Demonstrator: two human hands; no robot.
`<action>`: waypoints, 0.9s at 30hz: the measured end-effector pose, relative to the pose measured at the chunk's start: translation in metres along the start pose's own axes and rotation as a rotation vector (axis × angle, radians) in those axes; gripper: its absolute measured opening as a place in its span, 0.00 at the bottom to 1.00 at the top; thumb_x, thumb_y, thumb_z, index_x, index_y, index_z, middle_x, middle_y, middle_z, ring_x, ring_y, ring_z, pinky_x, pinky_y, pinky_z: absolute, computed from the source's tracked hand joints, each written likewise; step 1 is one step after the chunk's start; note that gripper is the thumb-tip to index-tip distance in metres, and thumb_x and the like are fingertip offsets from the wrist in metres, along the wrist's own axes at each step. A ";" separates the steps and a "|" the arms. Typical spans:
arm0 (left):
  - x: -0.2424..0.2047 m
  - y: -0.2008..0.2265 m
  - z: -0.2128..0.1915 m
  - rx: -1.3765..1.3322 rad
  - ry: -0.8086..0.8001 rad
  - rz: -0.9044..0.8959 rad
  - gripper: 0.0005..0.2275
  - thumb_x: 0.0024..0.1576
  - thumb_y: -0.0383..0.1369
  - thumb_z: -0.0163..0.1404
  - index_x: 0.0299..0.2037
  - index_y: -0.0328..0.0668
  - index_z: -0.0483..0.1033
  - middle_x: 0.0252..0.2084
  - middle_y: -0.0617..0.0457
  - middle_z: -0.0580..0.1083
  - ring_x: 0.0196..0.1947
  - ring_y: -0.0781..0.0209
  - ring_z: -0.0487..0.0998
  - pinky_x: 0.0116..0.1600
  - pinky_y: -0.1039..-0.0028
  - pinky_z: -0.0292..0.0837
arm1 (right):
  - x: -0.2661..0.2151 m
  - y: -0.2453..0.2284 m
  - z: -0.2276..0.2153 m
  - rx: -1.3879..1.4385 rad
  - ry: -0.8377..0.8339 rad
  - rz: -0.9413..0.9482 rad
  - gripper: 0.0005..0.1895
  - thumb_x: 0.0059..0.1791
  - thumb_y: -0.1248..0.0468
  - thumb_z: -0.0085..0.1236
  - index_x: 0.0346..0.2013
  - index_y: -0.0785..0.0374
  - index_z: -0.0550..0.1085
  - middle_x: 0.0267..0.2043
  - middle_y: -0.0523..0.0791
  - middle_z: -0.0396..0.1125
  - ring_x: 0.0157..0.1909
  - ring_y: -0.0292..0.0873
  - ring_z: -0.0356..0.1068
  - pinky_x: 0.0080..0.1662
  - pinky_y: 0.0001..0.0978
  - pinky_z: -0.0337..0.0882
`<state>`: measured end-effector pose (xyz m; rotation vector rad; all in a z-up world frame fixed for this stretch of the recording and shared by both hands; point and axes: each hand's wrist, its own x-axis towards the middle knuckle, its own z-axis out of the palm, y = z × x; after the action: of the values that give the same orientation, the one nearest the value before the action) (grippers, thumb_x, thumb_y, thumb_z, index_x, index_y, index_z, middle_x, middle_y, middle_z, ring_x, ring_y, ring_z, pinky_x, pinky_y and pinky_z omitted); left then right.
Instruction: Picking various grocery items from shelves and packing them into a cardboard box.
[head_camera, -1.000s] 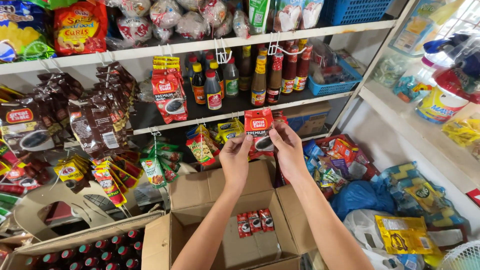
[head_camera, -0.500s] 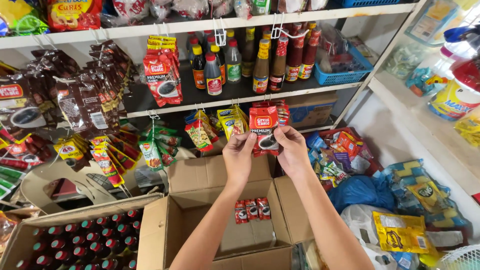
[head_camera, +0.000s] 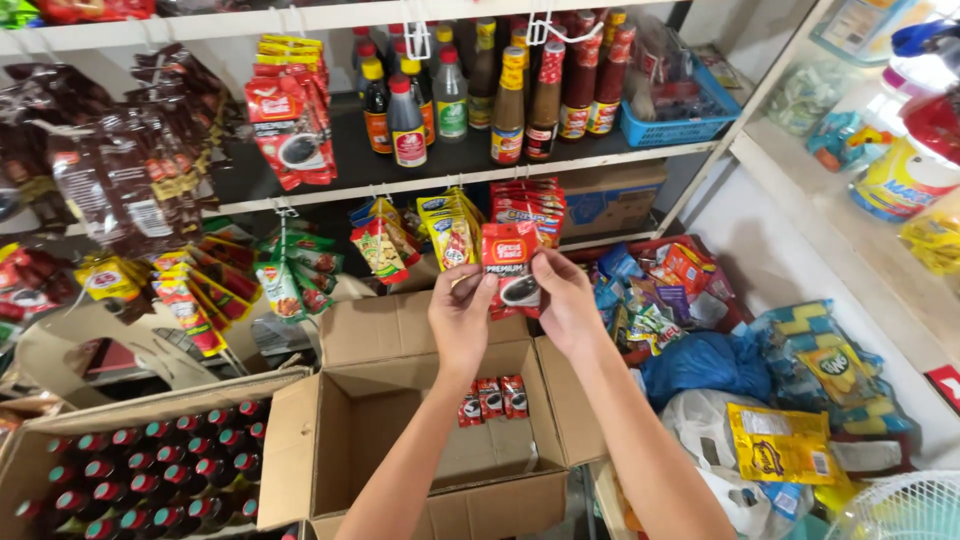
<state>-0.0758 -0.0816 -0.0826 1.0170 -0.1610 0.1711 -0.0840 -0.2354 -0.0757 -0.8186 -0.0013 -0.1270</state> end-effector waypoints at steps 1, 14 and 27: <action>-0.002 -0.002 -0.003 -0.003 -0.006 -0.005 0.10 0.57 0.26 0.57 0.47 0.34 0.73 0.42 0.50 0.80 0.41 0.71 0.79 0.47 0.79 0.76 | -0.002 0.002 0.000 -0.002 0.007 -0.005 0.16 0.52 0.61 0.60 0.52 0.66 0.75 0.47 0.46 0.75 0.47 0.43 0.75 0.50 0.40 0.76; -0.006 -0.032 -0.053 0.216 0.001 -0.031 0.08 0.58 0.23 0.58 0.45 0.29 0.75 0.39 0.51 0.79 0.39 0.71 0.78 0.45 0.78 0.77 | -0.004 0.065 -0.025 -0.047 0.213 0.012 0.15 0.51 0.62 0.61 0.49 0.68 0.77 0.45 0.46 0.75 0.45 0.42 0.76 0.48 0.39 0.77; -0.029 -0.095 -0.135 0.466 -0.013 -0.343 0.09 0.57 0.29 0.60 0.42 0.30 0.79 0.34 0.51 0.82 0.34 0.71 0.79 0.40 0.77 0.77 | -0.021 0.178 -0.099 -0.088 0.390 0.044 0.13 0.53 0.64 0.61 0.49 0.67 0.75 0.45 0.45 0.74 0.46 0.41 0.75 0.49 0.38 0.76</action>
<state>-0.0766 -0.0165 -0.2373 1.4916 0.0474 -0.1180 -0.0894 -0.1850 -0.2740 -0.8701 0.3916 -0.2445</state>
